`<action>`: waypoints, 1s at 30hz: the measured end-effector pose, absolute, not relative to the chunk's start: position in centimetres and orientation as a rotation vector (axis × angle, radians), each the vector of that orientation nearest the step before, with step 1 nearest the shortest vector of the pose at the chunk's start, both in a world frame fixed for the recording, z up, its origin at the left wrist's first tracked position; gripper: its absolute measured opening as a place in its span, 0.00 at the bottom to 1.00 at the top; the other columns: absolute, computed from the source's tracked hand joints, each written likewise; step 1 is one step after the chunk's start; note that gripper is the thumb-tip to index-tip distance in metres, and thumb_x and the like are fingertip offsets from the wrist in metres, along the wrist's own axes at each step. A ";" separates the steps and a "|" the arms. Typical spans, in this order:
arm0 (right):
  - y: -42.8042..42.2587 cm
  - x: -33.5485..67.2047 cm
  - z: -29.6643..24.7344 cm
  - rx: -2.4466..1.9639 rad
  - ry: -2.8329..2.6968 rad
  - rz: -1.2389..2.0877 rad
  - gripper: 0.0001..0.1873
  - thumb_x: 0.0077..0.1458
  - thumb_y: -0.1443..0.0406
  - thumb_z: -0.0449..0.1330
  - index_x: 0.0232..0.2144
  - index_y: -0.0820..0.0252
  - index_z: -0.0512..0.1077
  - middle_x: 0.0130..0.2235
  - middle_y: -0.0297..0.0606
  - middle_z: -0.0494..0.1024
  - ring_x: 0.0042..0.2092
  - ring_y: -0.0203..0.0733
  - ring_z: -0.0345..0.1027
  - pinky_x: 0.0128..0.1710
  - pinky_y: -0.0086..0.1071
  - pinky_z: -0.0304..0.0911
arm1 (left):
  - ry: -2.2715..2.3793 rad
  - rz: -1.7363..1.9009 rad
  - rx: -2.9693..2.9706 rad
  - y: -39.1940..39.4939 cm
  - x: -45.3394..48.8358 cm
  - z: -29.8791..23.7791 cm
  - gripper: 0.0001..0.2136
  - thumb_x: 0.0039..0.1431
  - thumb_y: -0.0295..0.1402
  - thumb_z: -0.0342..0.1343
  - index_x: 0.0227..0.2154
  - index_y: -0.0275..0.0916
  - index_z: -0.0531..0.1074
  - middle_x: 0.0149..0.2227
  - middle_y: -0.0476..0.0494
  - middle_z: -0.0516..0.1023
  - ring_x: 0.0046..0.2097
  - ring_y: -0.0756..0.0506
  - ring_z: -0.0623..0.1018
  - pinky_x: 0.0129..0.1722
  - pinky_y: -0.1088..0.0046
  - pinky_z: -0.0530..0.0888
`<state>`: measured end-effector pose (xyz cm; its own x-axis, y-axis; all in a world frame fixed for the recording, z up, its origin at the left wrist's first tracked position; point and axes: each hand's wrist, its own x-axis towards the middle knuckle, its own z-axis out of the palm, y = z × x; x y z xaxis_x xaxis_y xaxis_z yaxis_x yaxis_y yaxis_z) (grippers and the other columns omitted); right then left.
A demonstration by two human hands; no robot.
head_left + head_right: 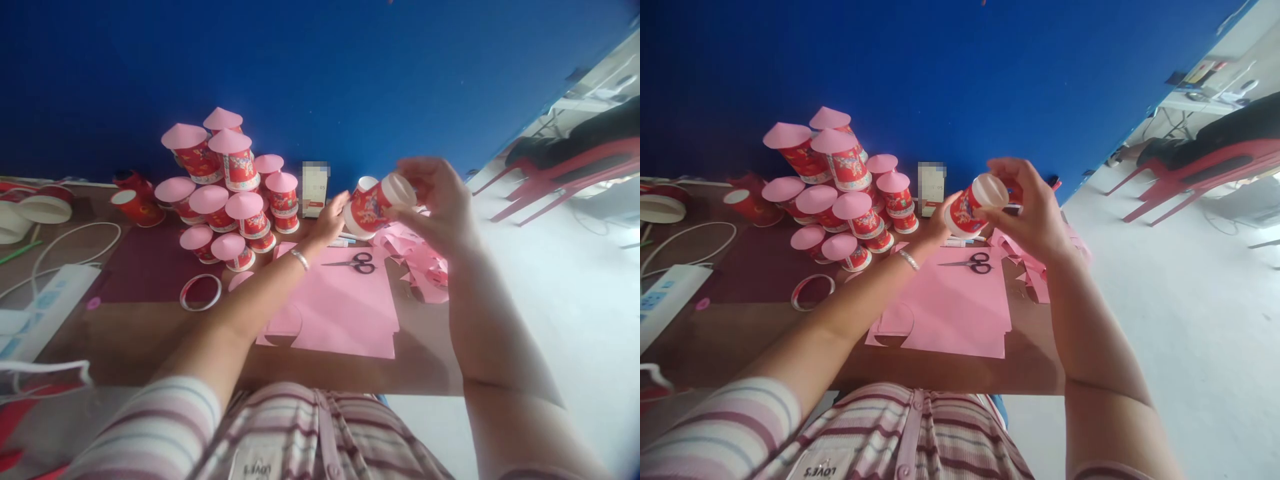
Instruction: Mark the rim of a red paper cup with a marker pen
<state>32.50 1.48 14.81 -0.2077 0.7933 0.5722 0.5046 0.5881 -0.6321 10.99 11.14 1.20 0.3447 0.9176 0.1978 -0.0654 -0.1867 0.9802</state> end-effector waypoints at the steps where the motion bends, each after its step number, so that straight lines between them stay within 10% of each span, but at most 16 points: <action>1: 0.3 32.2 13.9 -1.044 -1.864 0.405 0.38 0.66 0.41 0.80 0.71 0.41 0.76 0.65 0.41 0.86 0.64 0.61 0.87 0.61 0.55 0.89 | 0.814 1.082 1.457 10.0 9.9 1.5 0.27 0.80 0.39 0.61 0.77 0.40 0.71 0.83 0.33 0.74 0.84 0.30 0.74 0.86 0.44 0.71; 12: -3.6 24.4 1.8 -1.064 -2.162 0.488 0.30 0.73 0.56 0.75 0.72 0.45 0.76 0.67 0.51 0.86 0.66 0.66 0.86 0.60 0.59 0.90 | 0.960 1.069 1.367 -2.4 0.2 -0.7 0.35 0.76 0.68 0.62 0.69 0.46 0.82 0.74 0.32 0.84 0.78 0.32 0.81 0.84 0.44 0.75; 18: -3.8 22.8 -2.4 -0.986 -2.105 0.646 0.46 0.71 0.56 0.78 0.82 0.43 0.64 0.72 0.53 0.83 0.69 0.67 0.85 0.64 0.61 0.89 | 0.897 1.112 1.462 -3.9 -0.9 -3.0 0.46 0.65 0.72 0.70 0.76 0.49 0.75 0.79 0.30 0.78 0.81 0.28 0.78 0.81 0.44 0.78; 22: -3.7 23.9 -4.1 -0.896 -2.156 0.675 0.52 0.70 0.59 0.77 0.86 0.47 0.57 0.76 0.56 0.80 0.74 0.68 0.82 0.69 0.62 0.86 | 0.908 1.064 1.630 -4.4 -1.0 -3.9 0.51 0.60 0.56 0.83 0.81 0.48 0.67 0.79 0.28 0.77 0.80 0.27 0.78 0.81 0.42 0.77; 30: -4.2 23.6 -6.6 -1.024 -2.289 0.414 0.42 0.72 0.59 0.71 0.82 0.56 0.66 0.74 0.61 0.82 0.75 0.68 0.81 0.71 0.65 0.84 | 1.027 1.052 1.744 -4.2 -0.8 -3.7 0.22 0.65 0.39 0.77 0.59 0.46 0.79 0.58 0.38 0.90 0.59 0.34 0.90 0.65 0.48 0.88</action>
<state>23.57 -4.16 -6.56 -0.5288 0.7544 0.3889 0.5703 0.6552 -0.4954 -0.81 -4.23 -3.67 0.3135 0.9185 0.2409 0.2190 -0.3168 0.9228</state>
